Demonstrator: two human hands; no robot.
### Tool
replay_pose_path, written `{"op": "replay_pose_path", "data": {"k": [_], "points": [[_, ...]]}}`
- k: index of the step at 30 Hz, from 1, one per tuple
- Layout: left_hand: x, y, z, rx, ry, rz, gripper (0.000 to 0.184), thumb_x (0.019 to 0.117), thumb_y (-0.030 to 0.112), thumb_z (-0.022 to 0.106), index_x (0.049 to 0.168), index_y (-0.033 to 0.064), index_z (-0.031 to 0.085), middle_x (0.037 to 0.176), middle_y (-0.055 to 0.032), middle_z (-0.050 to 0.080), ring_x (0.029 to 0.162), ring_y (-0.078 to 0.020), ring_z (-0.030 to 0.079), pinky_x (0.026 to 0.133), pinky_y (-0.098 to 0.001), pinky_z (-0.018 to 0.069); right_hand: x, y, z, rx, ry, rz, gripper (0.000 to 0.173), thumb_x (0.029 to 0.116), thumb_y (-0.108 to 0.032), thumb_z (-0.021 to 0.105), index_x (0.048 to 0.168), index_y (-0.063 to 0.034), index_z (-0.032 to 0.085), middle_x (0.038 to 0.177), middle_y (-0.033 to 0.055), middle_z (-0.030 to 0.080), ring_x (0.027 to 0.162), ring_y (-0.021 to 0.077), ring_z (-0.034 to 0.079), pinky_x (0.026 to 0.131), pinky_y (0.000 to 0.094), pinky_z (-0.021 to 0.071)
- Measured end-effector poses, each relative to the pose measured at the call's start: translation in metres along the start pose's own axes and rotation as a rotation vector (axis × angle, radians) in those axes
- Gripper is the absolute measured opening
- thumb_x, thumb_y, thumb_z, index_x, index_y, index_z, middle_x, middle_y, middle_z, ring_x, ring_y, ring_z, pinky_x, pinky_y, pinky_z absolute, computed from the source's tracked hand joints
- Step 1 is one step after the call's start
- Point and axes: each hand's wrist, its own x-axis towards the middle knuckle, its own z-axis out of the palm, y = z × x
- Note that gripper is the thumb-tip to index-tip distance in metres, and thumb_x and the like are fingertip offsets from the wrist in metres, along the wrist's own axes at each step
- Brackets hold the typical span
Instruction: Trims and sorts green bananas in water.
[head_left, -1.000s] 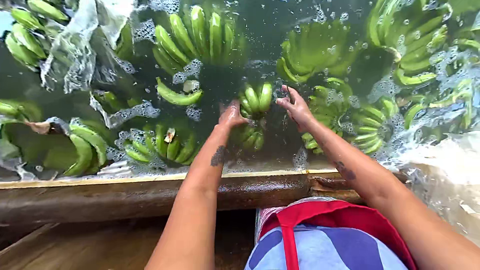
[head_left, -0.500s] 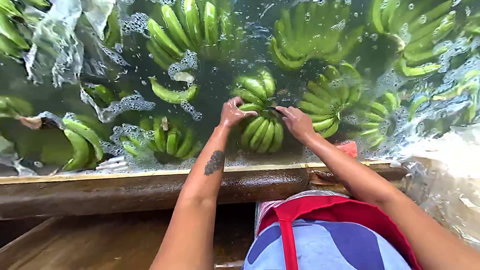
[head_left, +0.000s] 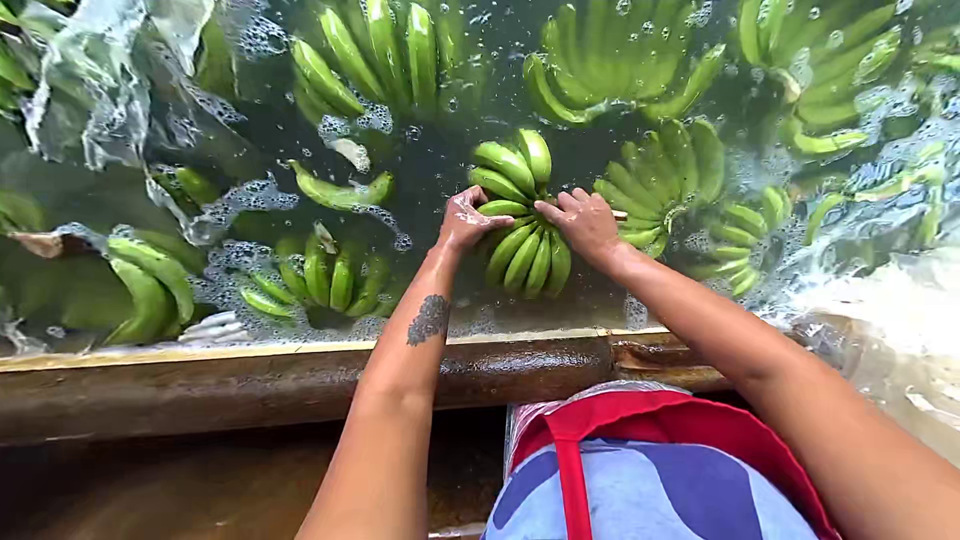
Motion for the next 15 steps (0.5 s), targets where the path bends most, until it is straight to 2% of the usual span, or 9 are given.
{"op": "replay_pose_path", "data": {"k": [2, 4, 5, 6, 7, 10, 12, 14, 15], "points": [[0.003, 0.003, 0.000, 0.090, -0.040, -0.016, 0.053, 0.0689, 0.030, 0.094, 0.094, -0.0050, 0.064, 0.096, -0.0205, 0.066, 0.094, -0.0321, 0.064, 0.089, -0.0545, 0.0507, 0.008, -0.014, -0.013, -0.046, -0.189, 0.056, 0.040, 0.0973, 0.003, 0.057, 0.132, -0.0149, 0.068, 0.111, 0.0207, 0.069, 0.102, 0.0428, 0.066, 0.078, 0.0569, 0.0532], [0.006, 0.027, -0.004, 0.305, -0.114, -0.025, 0.058, 0.0706, 0.041, 0.093, 0.098, -0.0042, 0.068, 0.100, -0.0241, 0.069, 0.099, -0.0407, 0.066, 0.091, -0.0647, 0.0511, 0.029, -0.043, -0.075, -0.092, -0.470, 0.214, 0.020, 0.0963, 0.001, 0.058, 0.111, -0.0011, 0.070, 0.107, 0.0261, 0.068, 0.098, 0.0475, 0.066, 0.075, 0.0640, 0.0526], [0.001, 0.044, -0.005, 0.430, -0.153, -0.037, 0.059, 0.0724, 0.045, 0.091, 0.100, -0.0023, 0.069, 0.101, -0.0246, 0.069, 0.100, -0.0436, 0.067, 0.089, -0.0685, 0.0513, 0.036, -0.049, -0.108, -0.095, -0.525, 0.284, 0.016, 0.0966, -0.003, 0.059, 0.106, 0.0017, 0.071, 0.104, 0.0274, 0.069, 0.097, 0.0490, 0.067, 0.074, 0.0669, 0.0516], [-0.012, 0.060, -0.006, 0.535, -0.189, -0.073, 0.059, 0.0746, 0.048, 0.088, 0.101, -0.0001, 0.069, 0.102, -0.0245, 0.069, 0.101, -0.0449, 0.067, 0.088, -0.0702, 0.0512, 0.035, -0.043, -0.129, -0.070, -0.505, 0.324, 0.018, 0.0964, -0.007, 0.060, 0.110, -0.0004, 0.070, 0.103, 0.0267, 0.070, 0.097, 0.0489, 0.068, 0.075, 0.0680, 0.0511], [-0.025, 0.074, -0.008, 0.603, -0.203, -0.126, 0.058, 0.0766, 0.049, 0.086, 0.103, 0.0009, 0.069, 0.103, -0.0248, 0.069, 0.102, -0.0461, 0.067, 0.087, -0.0711, 0.0510, 0.030, -0.027, -0.135, -0.026, -0.457, 0.344, 0.027, 0.0977, -0.014, 0.059, 0.122, -0.0062, 0.067, 0.106, 0.0242, 0.070, 0.100, 0.0469, 0.068, 0.078, 0.0668, 0.0517], [-0.045, 0.088, -0.025, 0.639, -0.159, -0.271, 0.060, 0.0782, 0.052, 0.085, 0.107, 0.0010, 0.069, 0.101, -0.0275, 0.069, 0.101, -0.0494, 0.066, 0.084, -0.0741, 0.0495, 0.006, 0.011, -0.073, 0.369, -0.269, 0.415, 0.061, 0.0920, -0.039, 0.076, 0.141, -0.0091, 0.055, 0.111, 0.0216, 0.069, 0.099, 0.0402, 0.069, 0.084, 0.0622, 0.0552], [-0.066, 0.092, -0.052, 0.650, -0.083, -0.329, 0.062, 0.0800, 0.052, 0.084, 0.107, -0.0007, 0.068, 0.101, -0.0302, 0.067, 0.101, -0.0523, 0.065, 0.084, -0.0758, 0.0482, -0.016, -0.004, -0.011, 0.620, -0.220, 0.467, 0.070, 0.0873, -0.038, 0.082, 0.146, -0.0108, 0.054, 0.118, 0.0221, 0.068, 0.104, 0.0383, 0.068, 0.091, 0.0606, 0.0551], [-0.084, 0.115, -0.101, 0.680, 0.120, -0.288, 0.067, 0.0833, 0.055, 0.080, 0.108, -0.0055, 0.065, 0.100, -0.0357, 0.064, 0.099, -0.0575, 0.062, 0.083, -0.0786, 0.0451, -0.020, -0.004, 0.021, 0.583, -0.204, 0.459, 0.066, 0.0907, -0.034, 0.078, 0.148, -0.0119, 0.053, 0.130, 0.0226, 0.063, 0.109, 0.0403, 0.067, 0.092, 0.0614, 0.0547], [-0.099, 0.125, -0.128, 0.699, 0.220, -0.322, 0.072, 0.0842, 0.057, 0.077, 0.112, -0.0075, 0.063, 0.106, -0.0388, 0.062, 0.104, -0.0602, 0.059, 0.087, -0.0798, 0.0420, -0.030, -0.006, 0.031, 0.522, -0.215, 0.453, 0.064, 0.0927, -0.031, 0.075, 0.149, -0.0121, 0.052, 0.136, 0.0225, 0.060, 0.107, 0.0412, 0.068, 0.089, 0.0614, 0.0558]]}}
